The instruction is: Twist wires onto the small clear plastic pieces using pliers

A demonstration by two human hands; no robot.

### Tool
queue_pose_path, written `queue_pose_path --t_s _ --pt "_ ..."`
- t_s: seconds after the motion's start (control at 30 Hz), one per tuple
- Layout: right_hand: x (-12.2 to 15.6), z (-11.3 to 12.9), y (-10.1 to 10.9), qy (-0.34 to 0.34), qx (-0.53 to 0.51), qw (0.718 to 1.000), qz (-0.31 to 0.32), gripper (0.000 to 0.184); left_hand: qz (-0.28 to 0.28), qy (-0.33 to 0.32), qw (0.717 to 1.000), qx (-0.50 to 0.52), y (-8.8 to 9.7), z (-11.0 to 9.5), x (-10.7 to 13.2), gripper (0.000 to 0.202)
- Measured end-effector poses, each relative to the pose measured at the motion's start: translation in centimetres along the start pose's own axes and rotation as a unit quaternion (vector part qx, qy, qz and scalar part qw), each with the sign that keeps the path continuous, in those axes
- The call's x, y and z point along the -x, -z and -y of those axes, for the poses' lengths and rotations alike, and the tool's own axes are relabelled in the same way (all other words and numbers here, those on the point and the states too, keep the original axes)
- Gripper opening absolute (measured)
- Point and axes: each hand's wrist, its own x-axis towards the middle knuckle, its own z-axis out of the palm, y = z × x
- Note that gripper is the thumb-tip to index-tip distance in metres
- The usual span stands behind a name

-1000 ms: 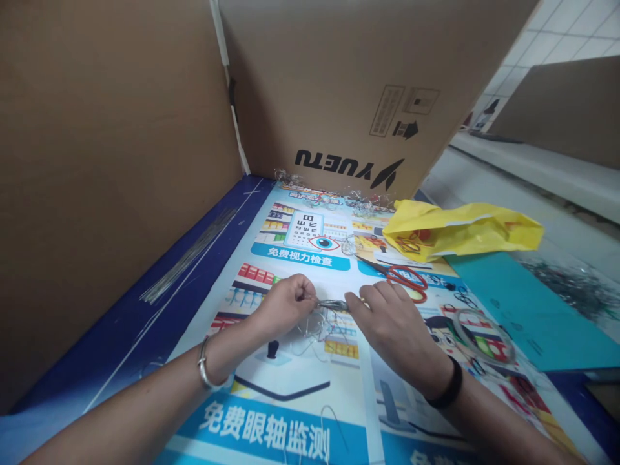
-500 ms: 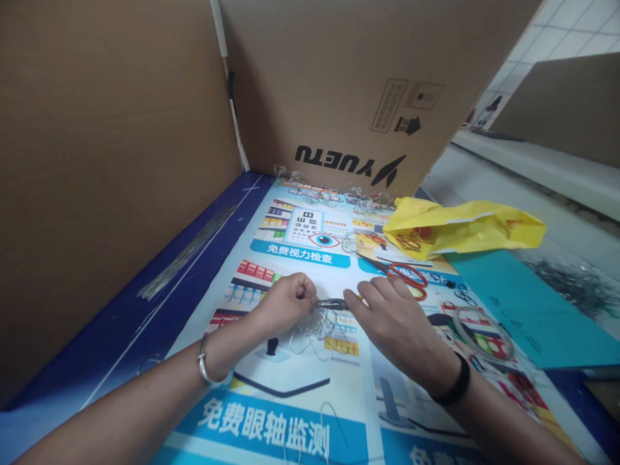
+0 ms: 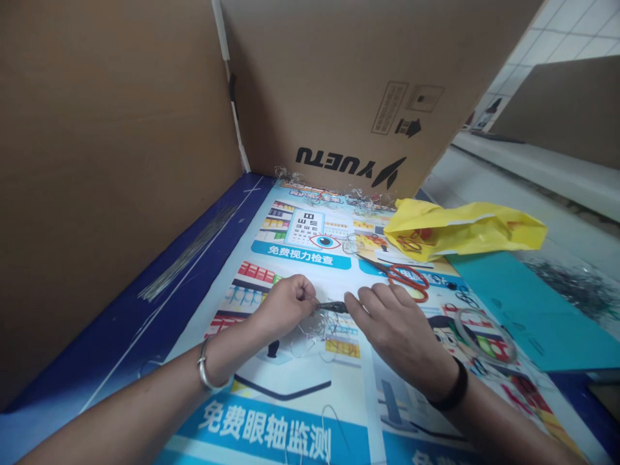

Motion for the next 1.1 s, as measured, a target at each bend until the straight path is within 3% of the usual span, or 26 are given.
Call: queue_pose_path --t_s 0.43,0.77,0.97,1.1 --pt "0.2 0.4 -0.8 -0.029 -0.011 0.999 -0.008 0.017 -0.039 -0.047 0.998 -0.018 -0.2 0.4 0.1 0.006" --pt "0.1 0.4 -1.0 -0.037 -0.025 0.999 0.003 0.014 -0.039 -0.054 0.998 -0.008 -0.2 0.6 0.0 0.006" --pt "0.1 0.1 -1.3 -0.049 -0.045 0.998 -0.007 0.014 -0.028 -0.048 0.998 -0.002 0.0 0.2 0.2 0.006" --pt "0.3 -0.4 -2.2 -0.074 -0.140 0.987 0.004 0.015 0.014 -0.045 0.999 0.004 0.2 0.1 0.2 0.008"
